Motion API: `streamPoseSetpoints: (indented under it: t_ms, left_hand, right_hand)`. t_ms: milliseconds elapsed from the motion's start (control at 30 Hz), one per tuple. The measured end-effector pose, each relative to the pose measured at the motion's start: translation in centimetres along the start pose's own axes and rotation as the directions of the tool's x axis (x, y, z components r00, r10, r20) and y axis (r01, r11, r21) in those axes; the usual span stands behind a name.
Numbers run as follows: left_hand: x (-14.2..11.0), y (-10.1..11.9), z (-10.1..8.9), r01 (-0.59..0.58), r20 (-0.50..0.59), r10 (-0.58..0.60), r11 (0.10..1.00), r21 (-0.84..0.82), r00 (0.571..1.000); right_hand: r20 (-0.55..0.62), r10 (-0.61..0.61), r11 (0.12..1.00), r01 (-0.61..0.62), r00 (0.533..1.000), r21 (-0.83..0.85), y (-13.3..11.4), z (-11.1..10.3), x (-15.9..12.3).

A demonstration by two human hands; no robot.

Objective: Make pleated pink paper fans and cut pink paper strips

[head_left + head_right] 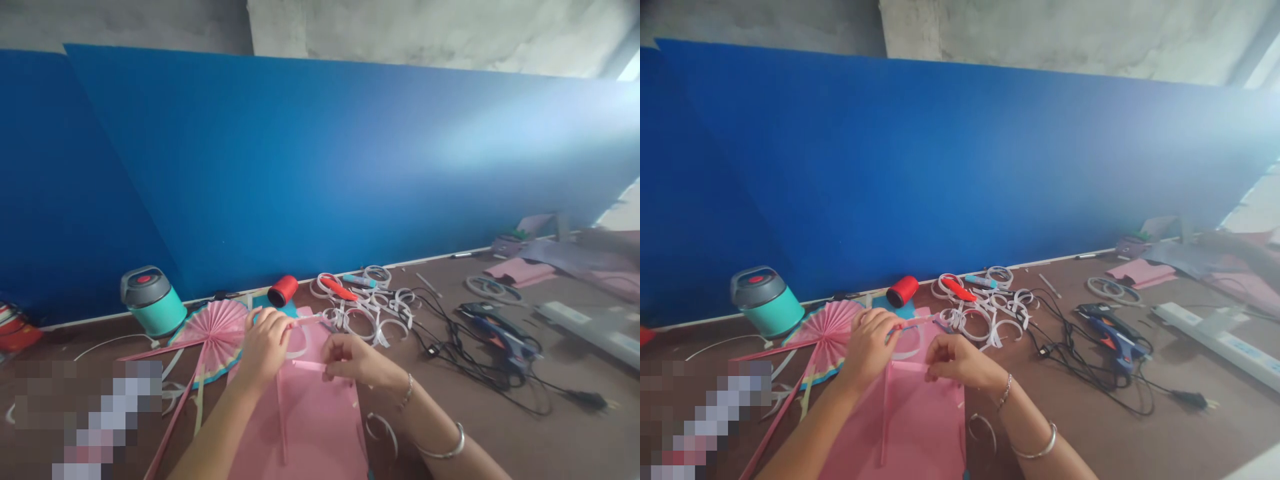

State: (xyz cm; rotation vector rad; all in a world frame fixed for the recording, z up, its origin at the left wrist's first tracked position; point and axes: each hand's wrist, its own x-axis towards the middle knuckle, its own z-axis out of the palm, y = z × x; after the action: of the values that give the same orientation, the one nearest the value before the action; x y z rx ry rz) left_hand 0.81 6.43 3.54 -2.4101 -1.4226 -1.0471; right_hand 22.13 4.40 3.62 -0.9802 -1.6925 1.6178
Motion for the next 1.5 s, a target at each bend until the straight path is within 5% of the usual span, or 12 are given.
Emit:
streamPoseSetpoints:
  t_ms: [133,267,333,433,567,800,1133,1500]
  left_hand:
    - [0.0,0.2,-0.1,-0.029,0.034,0.028,1.000,0.012,0.999]
    - [-0.1,0.4,0.0,-0.094,0.068,0.091,0.995,0.037,0.994]
    - [-0.3,0.5,0.3,-0.126,0.072,0.122,0.990,0.059,0.990]
    - [-0.6,0.6,0.7,-0.161,0.085,0.154,0.984,0.074,0.984]
    - [-0.9,0.7,1.0,-0.204,0.106,0.196,0.977,0.061,0.975]
    - [-0.8,1.0,0.8,-0.251,0.172,0.240,0.967,0.046,0.956]
    - [-0.8,1.0,0.7,-0.264,0.200,0.252,0.964,0.034,0.947]
    - [-0.8,0.7,0.8,-0.264,0.178,0.247,0.962,0.076,0.952]
  right_hand:
    - [-0.076,-0.055,0.988,0.065,0.996,0.140,0.7,-0.7,0.4]
    - [-0.398,-0.196,0.972,0.123,0.896,-0.201,1.2,-0.8,0.8]
    - [-0.444,-0.338,0.896,0.139,0.830,-0.422,1.2,-0.8,0.8]
    - [-0.330,-0.538,0.722,0.222,0.776,-0.655,1.2,-0.6,0.8]
    - [-0.250,-0.564,0.587,0.168,0.787,-0.792,1.5,-0.6,0.7]
    - [-0.193,-0.485,0.546,0.122,0.853,-0.829,2.3,-1.6,0.8]
    - [-0.167,-0.481,0.547,0.146,0.860,-0.824,3.1,-2.1,1.2]
    - [-0.187,-0.617,0.544,0.243,0.764,-0.803,1.3,-1.5,0.7]
